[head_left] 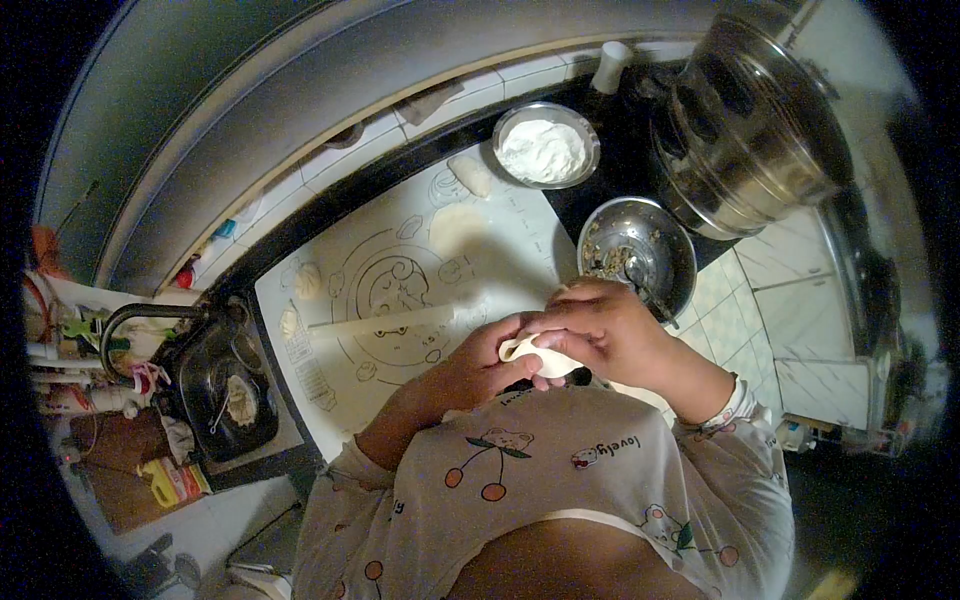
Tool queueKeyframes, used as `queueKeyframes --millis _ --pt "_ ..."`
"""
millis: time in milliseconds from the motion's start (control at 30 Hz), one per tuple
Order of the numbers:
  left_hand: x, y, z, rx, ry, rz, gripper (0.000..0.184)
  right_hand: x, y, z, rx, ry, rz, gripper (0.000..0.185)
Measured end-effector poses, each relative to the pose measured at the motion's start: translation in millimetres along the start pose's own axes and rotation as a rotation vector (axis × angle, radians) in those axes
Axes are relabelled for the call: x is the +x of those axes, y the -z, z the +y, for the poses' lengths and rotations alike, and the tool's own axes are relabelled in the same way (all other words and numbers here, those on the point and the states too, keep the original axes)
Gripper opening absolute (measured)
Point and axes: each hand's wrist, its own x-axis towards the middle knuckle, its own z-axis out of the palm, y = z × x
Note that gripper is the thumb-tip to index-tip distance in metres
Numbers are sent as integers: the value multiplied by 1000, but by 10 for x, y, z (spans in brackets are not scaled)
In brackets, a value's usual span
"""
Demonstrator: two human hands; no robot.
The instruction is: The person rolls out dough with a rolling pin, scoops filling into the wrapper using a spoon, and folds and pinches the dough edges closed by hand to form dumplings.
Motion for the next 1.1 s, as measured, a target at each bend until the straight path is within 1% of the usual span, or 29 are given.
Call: queueKeyframes --millis 33,133,200,233,267,300,333,367,433,500,567,633,700,767,833,933,1033,1100 --pt "3 6 -4 1 -6 -6 38 -8 -9 11 4 5 25 14" --pt "5 -47 1 -138 -84 67 41 -31 -30 24 -32 12 145 11" --pt "57 -32 -42 -382 -1 31 41 -54 -44 39 -28 -15 199 11" --pt "86 -9 -90 -331 26 24 41 -60 -46 41 -27 -28 228 10" --pt "115 15 -137 -280 52 17 42 -58 -45 39 -2 -50 208 10" --pt "140 35 -204 -59 63 24 43 -62 -41 32 26 -73 186 10" --pt "125 31 -230 37 57 44 44 -62 -37 23 53 -96 164 10" --pt "111 25 -248 132 52 65 46 -54 -29 18 34 -63 154 11" --pt "22 -22 -196 127 21 109 47 -22 -1 2 -4 4 132 14" --pt "-3 -22 -120 231 17 102 46 14 36 -37 40 -32 70 19" --pt "14 -6 -154 18 -19 8 45 38 79 -74 69 -50 3 24" --pt "51 16 -284 -568 -100 -143 45 48 119 -101 82 -51 -70 29" --pt "17 66 -253 -233 -59 -136 47 65 151 -101 61 -27 -162 30" --pt "-9 105 -196 -58 -1 -153 49 66 161 -96 55 0 -212 30" --pt "-14 125 -194 -71 45 -188 50 55 160 -85 63 29 -220 29" --pt "5 160 -301 -163 14 -206 51 40 181 -101 101 -57 -226 26" --pt "2 132 -222 -199 -5 -209 54 0 127 -56 135 -33 -119 22" --pt "2 149 -234 -205 9 -237 56 5 116 -61 107 1 -90 20"
